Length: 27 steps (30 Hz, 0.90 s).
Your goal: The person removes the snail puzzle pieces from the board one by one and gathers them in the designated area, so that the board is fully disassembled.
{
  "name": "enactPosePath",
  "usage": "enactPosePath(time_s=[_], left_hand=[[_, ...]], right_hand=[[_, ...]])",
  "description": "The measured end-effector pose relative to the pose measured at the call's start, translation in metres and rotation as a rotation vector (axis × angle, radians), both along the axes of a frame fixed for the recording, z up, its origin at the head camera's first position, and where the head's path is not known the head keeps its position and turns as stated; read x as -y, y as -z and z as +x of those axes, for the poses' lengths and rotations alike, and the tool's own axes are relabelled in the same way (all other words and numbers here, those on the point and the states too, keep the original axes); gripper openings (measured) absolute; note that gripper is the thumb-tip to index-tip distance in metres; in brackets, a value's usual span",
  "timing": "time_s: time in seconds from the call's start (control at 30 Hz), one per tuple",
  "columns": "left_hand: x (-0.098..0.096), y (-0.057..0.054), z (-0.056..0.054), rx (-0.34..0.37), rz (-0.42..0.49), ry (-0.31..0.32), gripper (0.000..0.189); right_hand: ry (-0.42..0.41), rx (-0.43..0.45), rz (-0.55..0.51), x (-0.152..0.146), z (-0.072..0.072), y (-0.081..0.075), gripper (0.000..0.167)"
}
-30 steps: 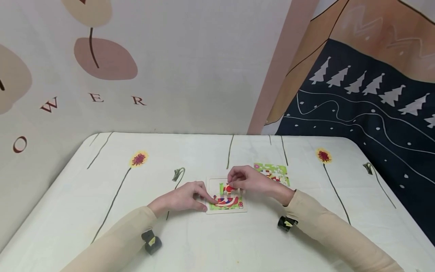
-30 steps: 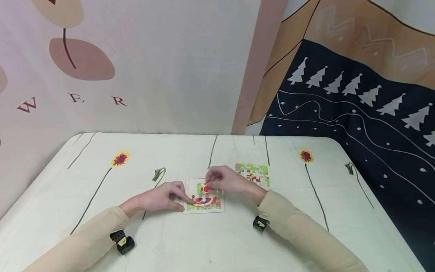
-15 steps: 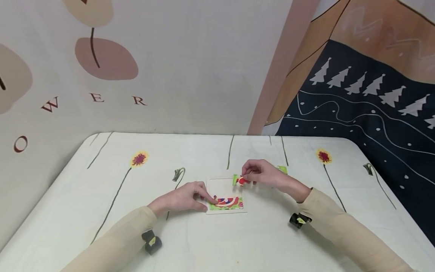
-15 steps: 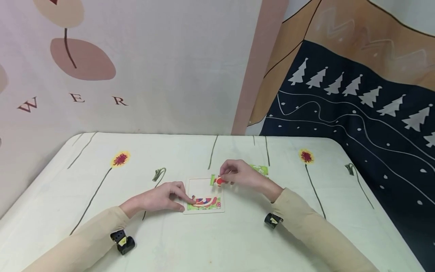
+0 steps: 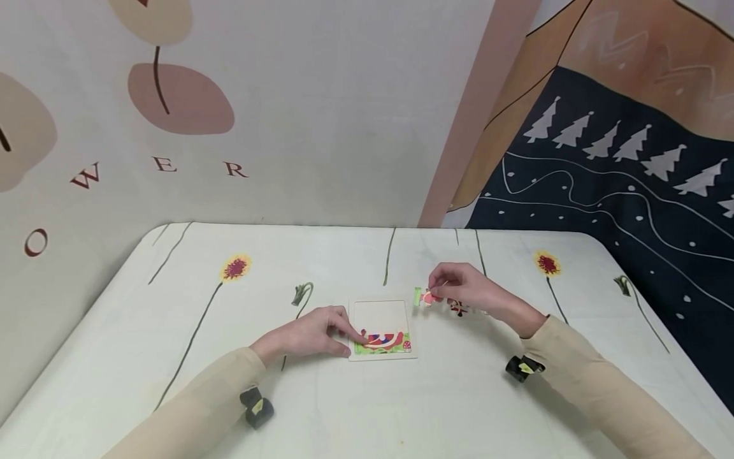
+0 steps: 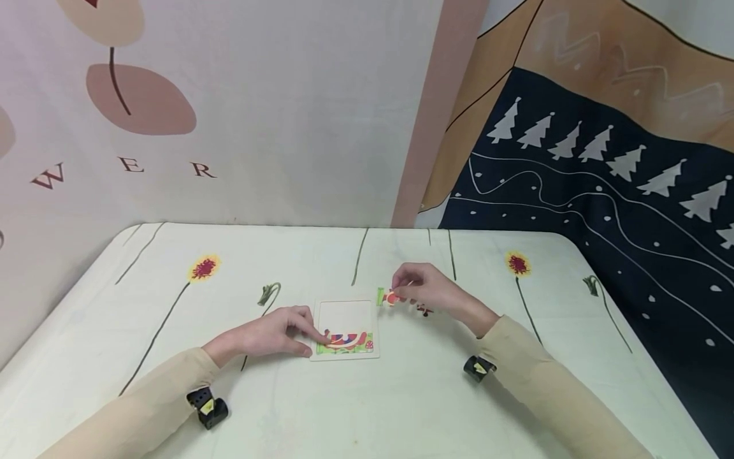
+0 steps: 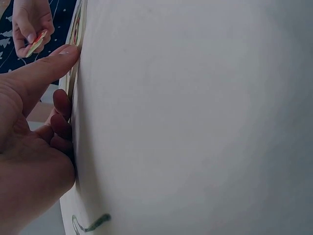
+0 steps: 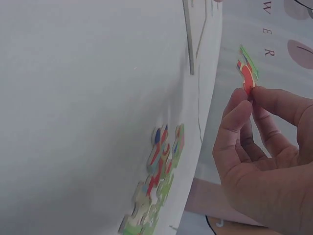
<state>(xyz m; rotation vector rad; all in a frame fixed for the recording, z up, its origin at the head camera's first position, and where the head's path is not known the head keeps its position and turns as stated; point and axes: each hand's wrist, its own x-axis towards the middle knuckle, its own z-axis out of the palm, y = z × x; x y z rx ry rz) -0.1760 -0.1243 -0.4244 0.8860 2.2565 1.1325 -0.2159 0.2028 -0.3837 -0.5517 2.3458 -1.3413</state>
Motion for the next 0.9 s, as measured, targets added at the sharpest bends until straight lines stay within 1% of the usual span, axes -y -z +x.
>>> enactPosePath(time_s=[0.17,0.33,0.43,0.6,0.9], left_hand=[[0.000,0.001,0.000,-0.002,0.000,0.002,0.025],[0.000,0.001,0.000,0.001,0.000,0.002,0.025],[0.000,0.000,0.000,0.002,-0.002,0.005,0.025],[0.000,0.000,0.000,-0.002,0.003,0.011,0.025],[0.000,0.000,0.000,0.002,-0.005,0.003,0.025]], right_hand=[[0.019,-0.017,0.014,-0.008,-0.002,0.006,0.012],[0.031,-0.042,0.024,-0.015,-0.005,0.012,0.011],[0.037,-0.064,0.060,-0.018,-0.005,0.015,0.010],[0.061,-0.078,0.125,-0.021,-0.007,0.018,0.007],[0.065,-0.100,0.135,-0.024,-0.008,0.023,0.006]])
